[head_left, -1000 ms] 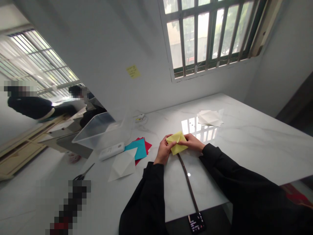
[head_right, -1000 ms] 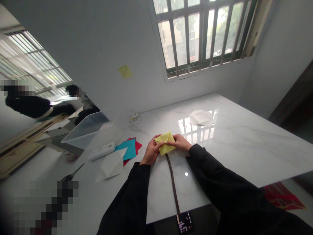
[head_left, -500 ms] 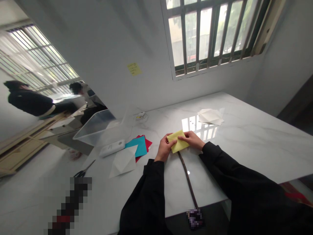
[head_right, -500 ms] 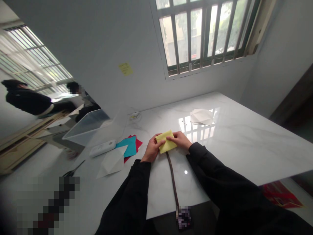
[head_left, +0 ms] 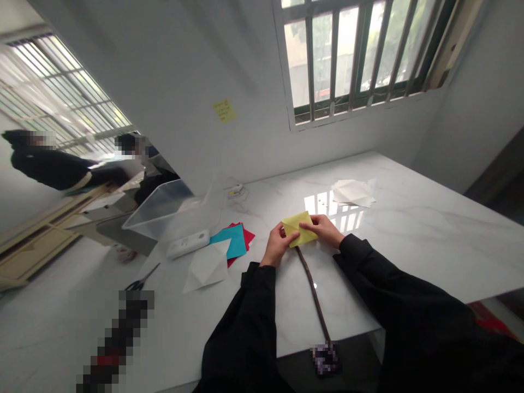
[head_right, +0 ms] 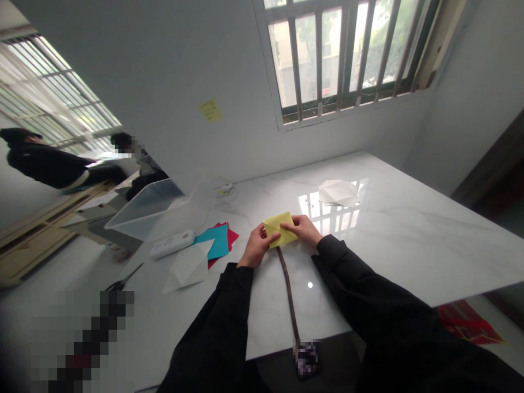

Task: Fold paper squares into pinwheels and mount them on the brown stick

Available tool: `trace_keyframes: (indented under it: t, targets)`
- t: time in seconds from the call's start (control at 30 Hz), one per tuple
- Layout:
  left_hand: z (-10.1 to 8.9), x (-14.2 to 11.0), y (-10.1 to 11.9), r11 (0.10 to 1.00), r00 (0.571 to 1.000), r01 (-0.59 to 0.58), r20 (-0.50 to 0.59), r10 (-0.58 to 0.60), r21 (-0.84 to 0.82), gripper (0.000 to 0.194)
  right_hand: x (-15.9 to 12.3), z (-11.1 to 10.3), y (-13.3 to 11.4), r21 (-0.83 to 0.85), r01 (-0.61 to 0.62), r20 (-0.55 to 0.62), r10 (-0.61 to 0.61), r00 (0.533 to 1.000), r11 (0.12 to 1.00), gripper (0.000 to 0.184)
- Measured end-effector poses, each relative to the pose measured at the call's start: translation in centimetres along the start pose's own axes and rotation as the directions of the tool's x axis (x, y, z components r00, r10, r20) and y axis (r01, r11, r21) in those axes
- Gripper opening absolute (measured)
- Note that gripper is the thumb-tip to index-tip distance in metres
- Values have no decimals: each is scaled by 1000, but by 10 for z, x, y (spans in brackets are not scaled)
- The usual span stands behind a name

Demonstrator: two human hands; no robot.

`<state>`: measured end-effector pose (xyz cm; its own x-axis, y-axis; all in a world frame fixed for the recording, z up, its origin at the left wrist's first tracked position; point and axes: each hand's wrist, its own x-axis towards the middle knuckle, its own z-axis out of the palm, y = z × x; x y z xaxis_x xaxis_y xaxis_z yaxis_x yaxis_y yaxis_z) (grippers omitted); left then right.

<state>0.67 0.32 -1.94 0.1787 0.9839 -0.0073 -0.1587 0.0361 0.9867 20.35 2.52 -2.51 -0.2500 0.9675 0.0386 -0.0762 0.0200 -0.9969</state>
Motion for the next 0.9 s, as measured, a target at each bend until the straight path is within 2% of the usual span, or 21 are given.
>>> trace_keyframes:
  t: [0.47,0.9]
  targets:
    - [4,2,-3,999,1000,2,8,-2,-34,78,0,-3,0,46,6,-19,-5,1000,999,55]
    - [5,5,-5,998,1000,-18,17,19,-53,82,0,-3,-1,20,29,-46,-28,999,999,56]
